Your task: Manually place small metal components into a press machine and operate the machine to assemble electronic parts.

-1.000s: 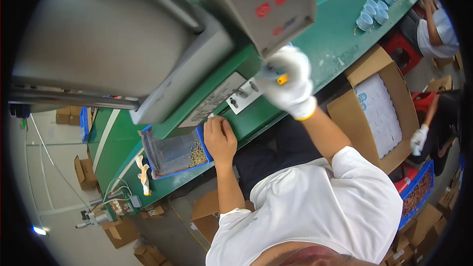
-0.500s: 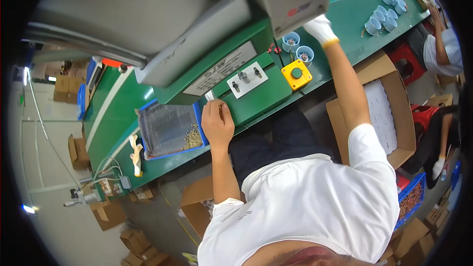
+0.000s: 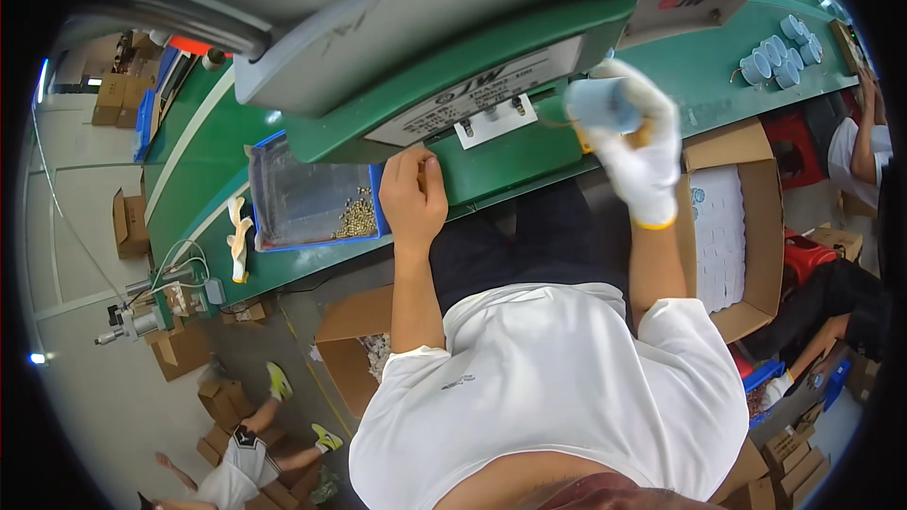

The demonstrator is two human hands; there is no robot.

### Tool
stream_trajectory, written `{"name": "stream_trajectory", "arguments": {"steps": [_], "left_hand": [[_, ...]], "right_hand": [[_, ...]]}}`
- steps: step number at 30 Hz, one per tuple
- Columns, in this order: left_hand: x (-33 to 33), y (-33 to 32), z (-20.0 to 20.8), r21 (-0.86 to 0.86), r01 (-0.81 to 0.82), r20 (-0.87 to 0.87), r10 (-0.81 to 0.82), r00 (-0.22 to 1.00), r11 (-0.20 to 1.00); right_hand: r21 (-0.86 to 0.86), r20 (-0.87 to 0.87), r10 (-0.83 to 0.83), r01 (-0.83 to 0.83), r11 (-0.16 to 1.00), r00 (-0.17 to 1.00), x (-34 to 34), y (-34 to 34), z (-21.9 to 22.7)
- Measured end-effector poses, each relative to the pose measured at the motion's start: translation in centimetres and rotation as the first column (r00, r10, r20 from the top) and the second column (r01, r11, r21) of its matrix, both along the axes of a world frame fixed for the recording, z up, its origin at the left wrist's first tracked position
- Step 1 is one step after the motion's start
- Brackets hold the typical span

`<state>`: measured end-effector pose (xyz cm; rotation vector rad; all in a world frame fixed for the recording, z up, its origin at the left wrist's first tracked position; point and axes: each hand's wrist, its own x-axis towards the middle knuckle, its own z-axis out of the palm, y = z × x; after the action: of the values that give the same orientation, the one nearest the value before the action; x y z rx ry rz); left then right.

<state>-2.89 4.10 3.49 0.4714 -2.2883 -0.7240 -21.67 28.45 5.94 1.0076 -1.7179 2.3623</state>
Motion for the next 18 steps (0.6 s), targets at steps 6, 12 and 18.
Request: {"name": "stream_trajectory", "arguments": {"steps": [6,12,18], "left_hand": [[0.1,0.1,0.0,-0.012,-0.001,-0.017,0.000,1.000,1.000],[0.5,0.4,-0.3,-0.009,0.016,-0.006,-0.016,1.000,1.000],[0.6,0.2,0.2,-0.026,-0.023,0.018,0.024,1.000,0.999]], "right_hand": [[0.293,-0.244,0.021,0.053,0.955,0.970,3.5,-7.5,3.5],[0.336,-0.405,-0.084,0.234,0.912,0.910,3.7,-9.0,3.8],[0.391,-0.627,-0.102,0.425,0.816,0.773,3.0,-9.5,6.0]]}}
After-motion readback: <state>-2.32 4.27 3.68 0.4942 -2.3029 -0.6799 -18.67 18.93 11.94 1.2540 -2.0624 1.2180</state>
